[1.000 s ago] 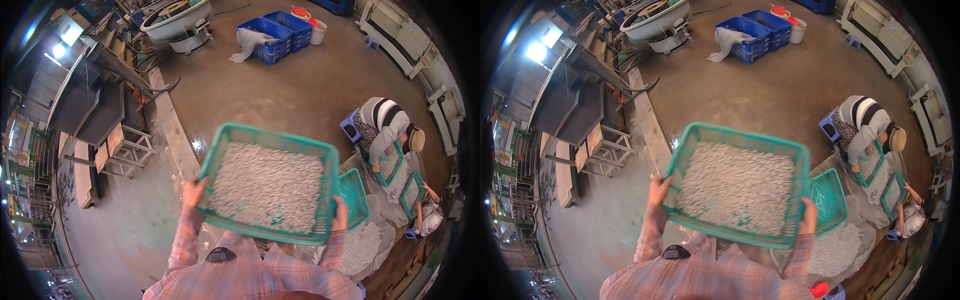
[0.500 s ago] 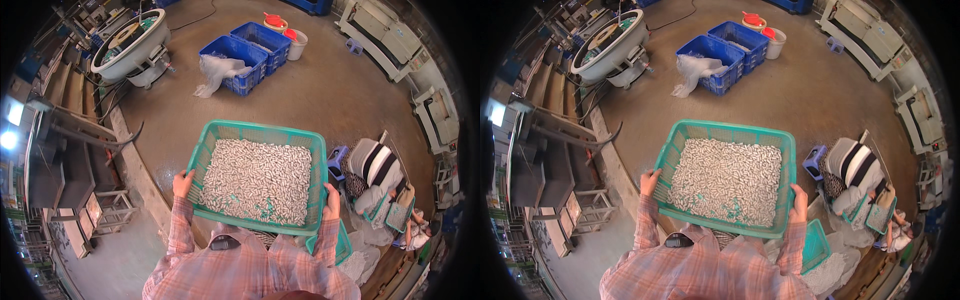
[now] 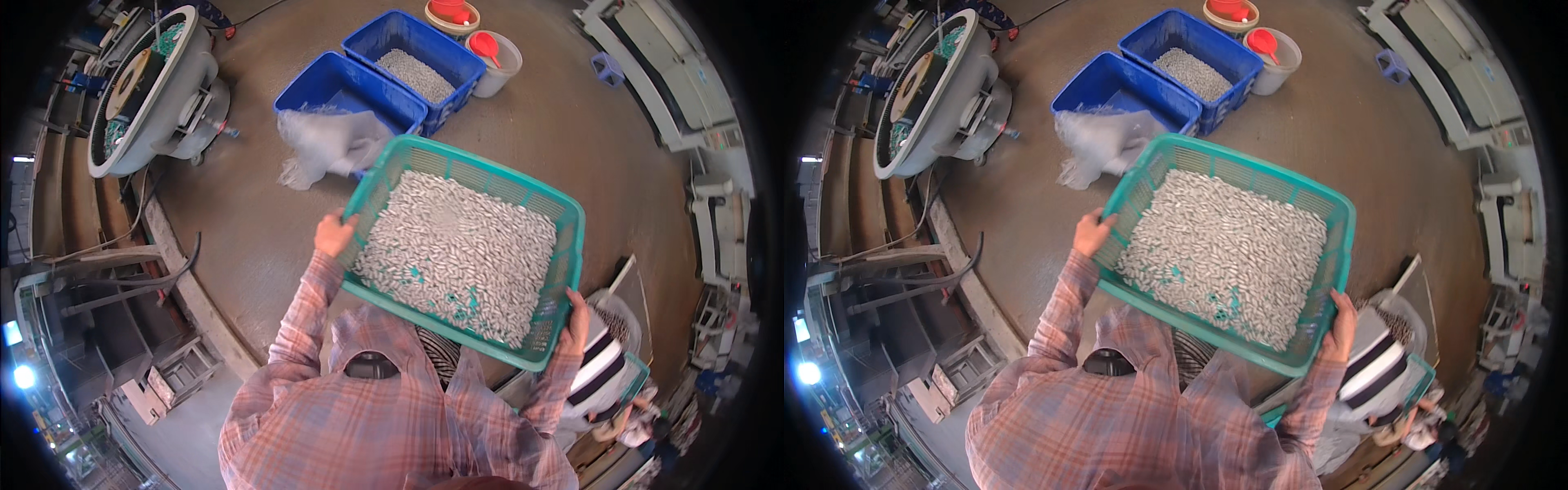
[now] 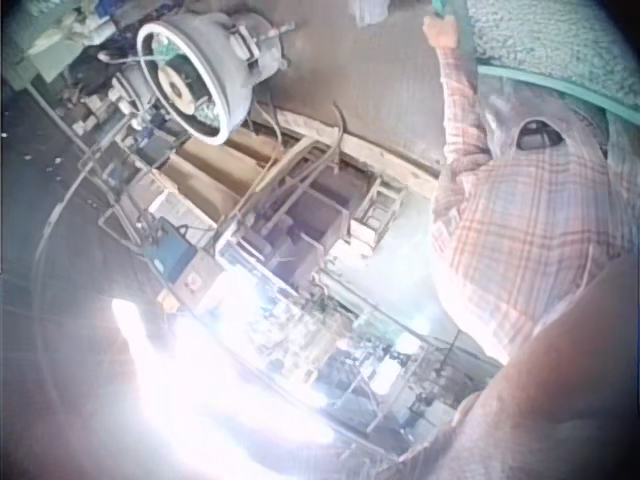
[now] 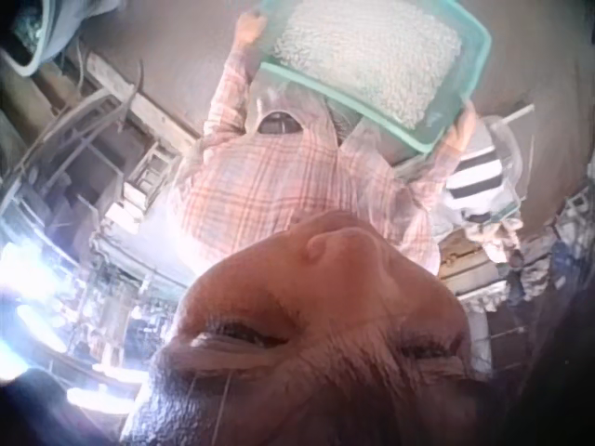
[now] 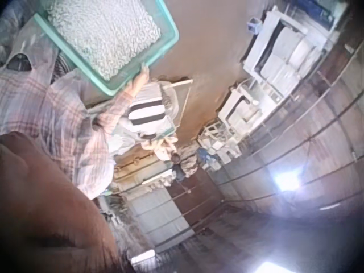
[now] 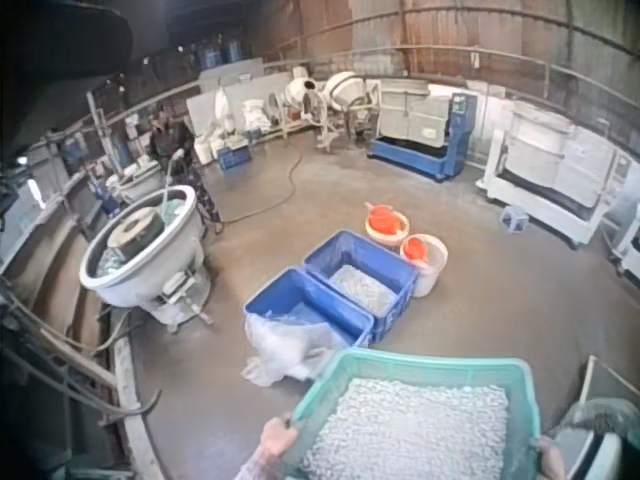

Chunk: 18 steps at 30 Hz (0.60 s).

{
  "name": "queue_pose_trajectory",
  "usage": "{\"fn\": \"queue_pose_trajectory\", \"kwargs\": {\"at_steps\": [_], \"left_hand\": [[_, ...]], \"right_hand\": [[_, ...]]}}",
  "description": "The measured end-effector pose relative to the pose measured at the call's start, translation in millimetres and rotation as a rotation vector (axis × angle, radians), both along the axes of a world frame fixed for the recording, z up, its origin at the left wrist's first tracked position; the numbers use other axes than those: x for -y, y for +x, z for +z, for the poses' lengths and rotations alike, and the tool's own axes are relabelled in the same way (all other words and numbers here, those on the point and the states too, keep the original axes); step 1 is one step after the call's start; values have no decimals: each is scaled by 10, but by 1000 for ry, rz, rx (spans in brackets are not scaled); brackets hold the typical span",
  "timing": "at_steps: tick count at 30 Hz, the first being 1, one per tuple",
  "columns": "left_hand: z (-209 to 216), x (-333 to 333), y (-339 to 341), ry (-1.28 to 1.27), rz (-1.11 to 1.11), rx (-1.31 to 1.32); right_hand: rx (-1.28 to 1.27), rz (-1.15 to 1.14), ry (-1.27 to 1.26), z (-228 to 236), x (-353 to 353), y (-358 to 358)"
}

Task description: The person sifts white pellets in a green basket, then pours them into a larger blue bin. They use a red scoop to transfer pellets from a floor pile into the basket and continue sifting.

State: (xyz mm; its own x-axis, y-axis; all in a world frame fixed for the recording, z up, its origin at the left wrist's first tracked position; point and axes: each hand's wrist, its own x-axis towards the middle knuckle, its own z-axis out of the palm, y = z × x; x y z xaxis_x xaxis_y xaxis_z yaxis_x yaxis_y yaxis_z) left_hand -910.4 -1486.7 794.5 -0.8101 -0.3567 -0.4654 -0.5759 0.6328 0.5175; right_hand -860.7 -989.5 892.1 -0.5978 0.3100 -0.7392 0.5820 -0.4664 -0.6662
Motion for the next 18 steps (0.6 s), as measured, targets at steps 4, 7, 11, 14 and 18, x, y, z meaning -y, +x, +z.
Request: {"fn": "queue_pose_trajectory", "kwargs": {"at_steps": [4, 7, 11, 14, 18], "left_hand": [[-797, -677, -1116, -38, -46, 31], [-1595, -1017, -1598, -11, -56, 95], [-2045, -1162, -2444, -2, -43, 189], [-2457, -1472, -2706, 80, 14, 225], [-2812, -2014, -3071, 202, 72, 313]], "right_hand": [[-1, 117, 238, -346, -574, -1364], [43, 394, 491, -368, -654, -2629], [-66, 794, 769, -413, -572, -4330], [-123, 922, 798, -678, -549, -5458], [-273, 1110, 855, -1000, -187, -6712]]}}
